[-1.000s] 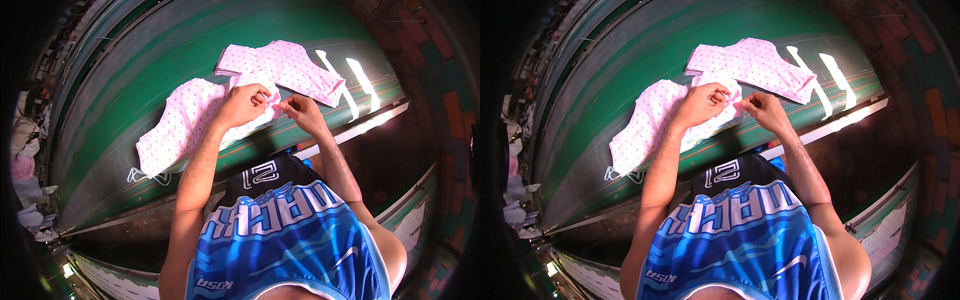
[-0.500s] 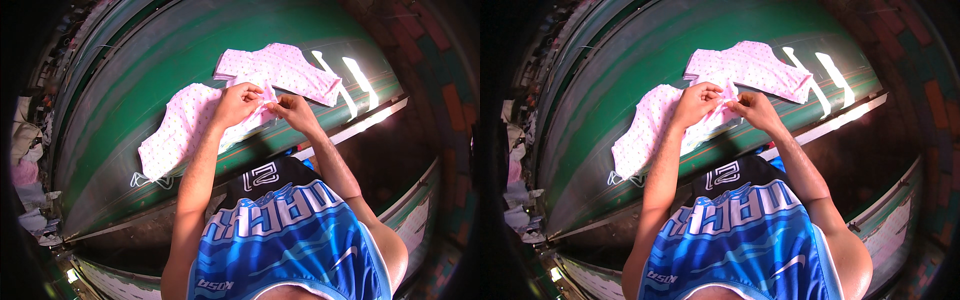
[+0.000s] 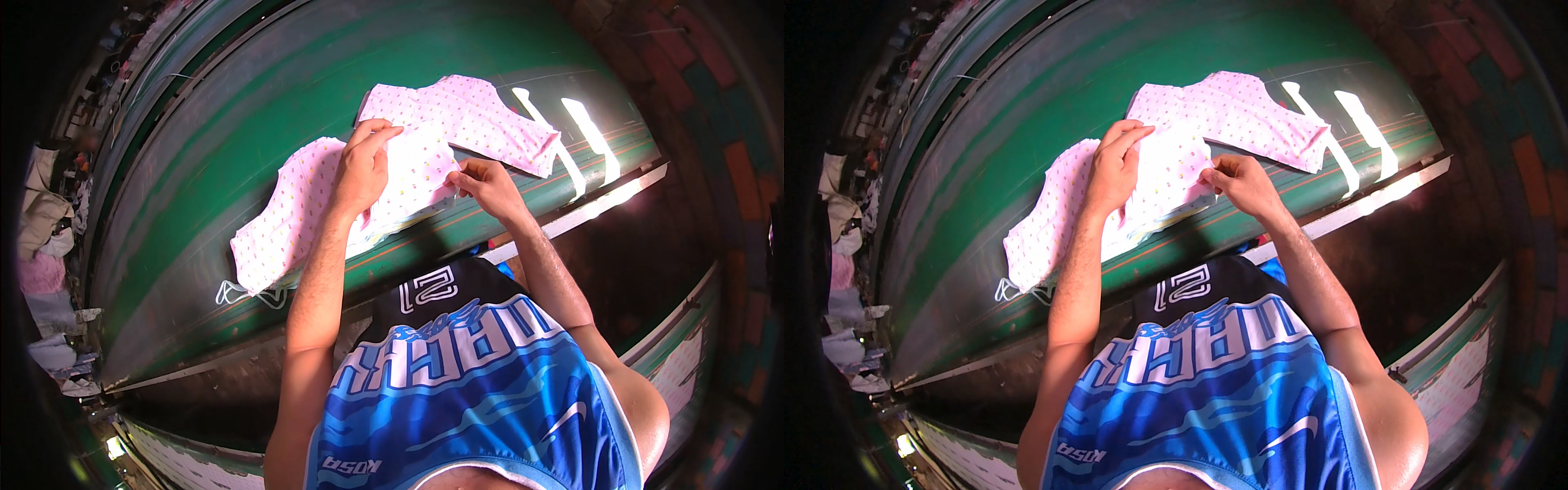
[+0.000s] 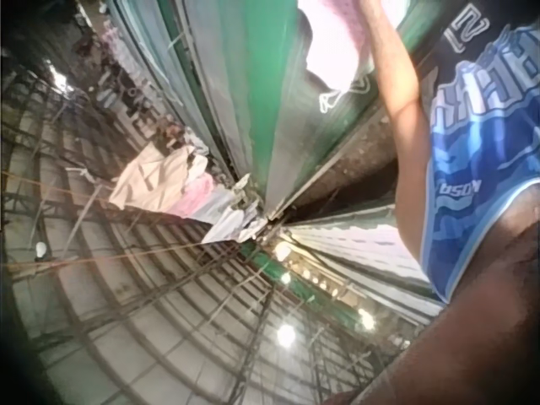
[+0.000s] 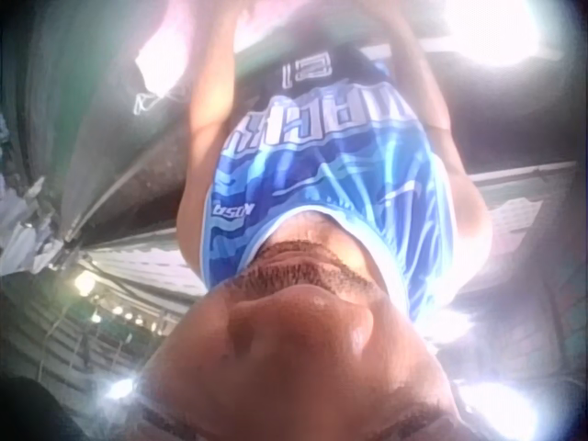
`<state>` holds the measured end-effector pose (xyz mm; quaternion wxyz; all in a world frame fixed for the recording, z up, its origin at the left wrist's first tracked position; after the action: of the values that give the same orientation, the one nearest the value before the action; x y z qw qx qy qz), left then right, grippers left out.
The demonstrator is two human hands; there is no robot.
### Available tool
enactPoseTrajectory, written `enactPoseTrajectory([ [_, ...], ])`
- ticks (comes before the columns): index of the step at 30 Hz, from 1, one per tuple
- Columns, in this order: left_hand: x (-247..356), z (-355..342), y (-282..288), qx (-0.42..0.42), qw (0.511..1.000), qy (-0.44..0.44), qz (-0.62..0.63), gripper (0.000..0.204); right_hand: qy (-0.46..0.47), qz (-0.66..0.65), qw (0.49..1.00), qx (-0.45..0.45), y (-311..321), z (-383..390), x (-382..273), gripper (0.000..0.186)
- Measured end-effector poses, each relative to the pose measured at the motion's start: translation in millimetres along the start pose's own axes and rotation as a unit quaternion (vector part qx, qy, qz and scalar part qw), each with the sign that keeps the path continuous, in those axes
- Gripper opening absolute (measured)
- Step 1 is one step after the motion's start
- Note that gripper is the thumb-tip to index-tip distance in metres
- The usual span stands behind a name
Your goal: The person hand-sews pink patterned fabric face masks on a green work surface. They repeatedly insert a needle and thread through the mask edges, pull the thread, and adjust the fabric. The person handles multiple masks, stacking some and moving others aside during the process.
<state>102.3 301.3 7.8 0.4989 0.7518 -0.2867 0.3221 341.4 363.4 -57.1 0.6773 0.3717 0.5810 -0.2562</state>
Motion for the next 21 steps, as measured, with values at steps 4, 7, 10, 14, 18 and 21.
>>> enactPoseTrajectory([
  [4, -13, -5, 0, -0.005, 0.998, 0.052, -0.02, 0.033, -0.028, 0.009, 1.0, -0.01, 2, 1, -1, 0.026],
  [7, -18, -3, -2, 0.001, 0.997, 0.035, -0.073, 0.03, -0.036, 0.013, 0.999, 0.0, 1, 1, 6, 0.026],
  [10, 0, 1, -3, 0.057, 0.989, -0.039, -0.134, 0.03, -0.036, 0.008, 0.999, -0.001, -1, 2, 6, 0.027],
  [14, 28, 9, -30, -0.088, 0.993, -0.047, -0.064, 0.03, -0.048, 0.011, 0.999, 0.004, -3, 7, 7, 0.032],
  [18, 31, 8, -52, -0.165, 0.986, 0.008, 0.009, 0.035, -0.003, 0.009, 1.0, 0.006, -5, 3, 0, 0.033],
  [21, 33, 2, -50, -0.197, 0.977, 0.081, 0.022, 0.033, 0.037, 0.008, 0.999, 0.003, -6, 1, 0, 0.03],
])
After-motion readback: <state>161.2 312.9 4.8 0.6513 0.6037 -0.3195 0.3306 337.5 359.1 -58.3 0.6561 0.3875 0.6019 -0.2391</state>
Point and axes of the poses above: each hand's wrist, its own z-axis away from the middle knuckle, its own y-axis out of the back of the hand, x = y × z, the point moved 5 cm from there along -z, towards the middle knuckle, and after that the axes turned 8 degrees about y, right-handed, at the moved point
